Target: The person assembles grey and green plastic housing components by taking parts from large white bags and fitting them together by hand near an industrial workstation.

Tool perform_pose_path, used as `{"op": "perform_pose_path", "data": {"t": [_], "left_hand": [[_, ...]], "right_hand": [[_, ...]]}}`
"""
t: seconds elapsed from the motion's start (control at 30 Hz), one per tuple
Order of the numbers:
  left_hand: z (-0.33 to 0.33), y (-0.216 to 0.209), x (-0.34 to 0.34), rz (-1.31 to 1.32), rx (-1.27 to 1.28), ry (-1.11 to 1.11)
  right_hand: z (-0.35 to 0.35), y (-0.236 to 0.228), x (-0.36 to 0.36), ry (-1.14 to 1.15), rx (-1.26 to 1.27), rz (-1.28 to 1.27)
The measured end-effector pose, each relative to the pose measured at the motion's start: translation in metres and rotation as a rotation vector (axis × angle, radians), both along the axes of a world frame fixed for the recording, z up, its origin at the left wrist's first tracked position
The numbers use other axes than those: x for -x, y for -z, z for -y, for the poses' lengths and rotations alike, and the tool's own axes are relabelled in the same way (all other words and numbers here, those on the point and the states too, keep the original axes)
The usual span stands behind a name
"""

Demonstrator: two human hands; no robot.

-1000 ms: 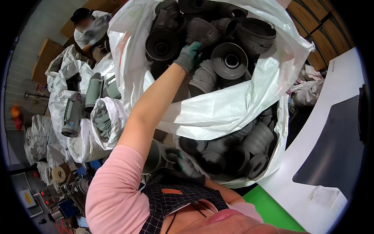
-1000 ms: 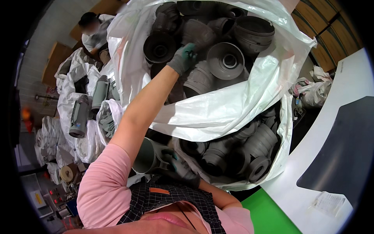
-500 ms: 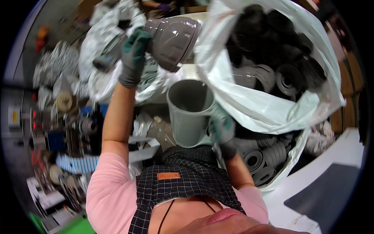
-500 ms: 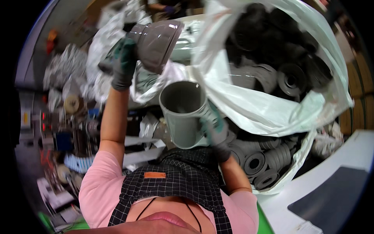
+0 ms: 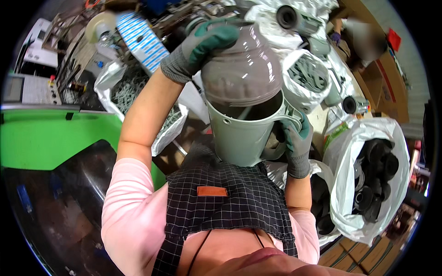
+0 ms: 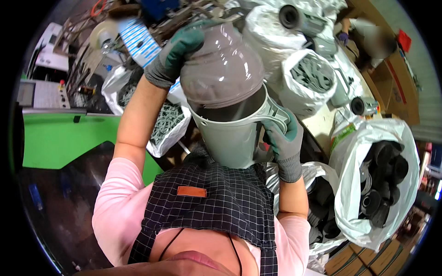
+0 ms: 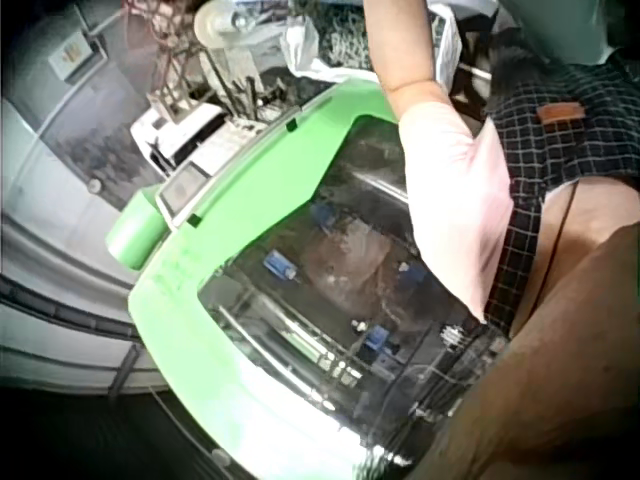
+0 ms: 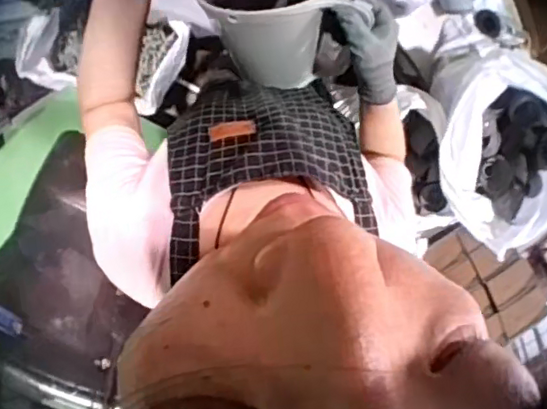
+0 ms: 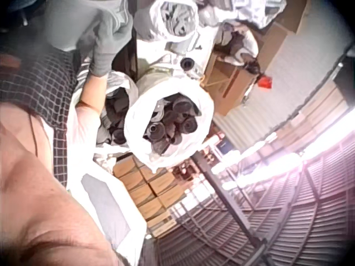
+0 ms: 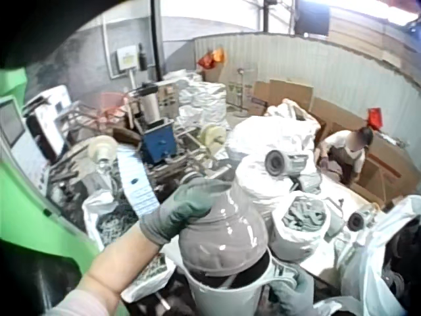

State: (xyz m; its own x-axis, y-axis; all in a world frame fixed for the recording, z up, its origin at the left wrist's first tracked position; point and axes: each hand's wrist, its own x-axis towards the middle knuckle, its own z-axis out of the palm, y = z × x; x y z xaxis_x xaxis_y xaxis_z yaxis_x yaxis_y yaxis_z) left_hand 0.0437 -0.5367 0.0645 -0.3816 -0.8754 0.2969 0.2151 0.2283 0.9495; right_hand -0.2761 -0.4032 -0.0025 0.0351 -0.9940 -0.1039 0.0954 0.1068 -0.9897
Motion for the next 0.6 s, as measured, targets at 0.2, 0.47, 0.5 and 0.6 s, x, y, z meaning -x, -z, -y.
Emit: {"op": "perform_pose_path", "data": {"t": [0.2, 0.47, 0.5, 0.6], "left_hand": [[-0.038, -0.022, -0.060, 0.057, 0.043, -0.160], [-0.025, -0.016, -0.063, -0.020, -0.042, -0.076], [-0.024, -0.017, -0.057, -0.015, -0.045, -0.071], [-0.013, -0.011, -0.029, 0.115, 0.033, -0.227]], "right_hand": [[0.012, -0.034, -0.063, -0.191, 0.014, -0.105], [0.051, 0.008, -0.065, -0.164, 0.015, 0.037], [0.057, 0.014, -0.061, -0.158, -0.010, 0.052], [0.066, 0.022, -0.044, -0.131, 0.009, 0.073]]}}
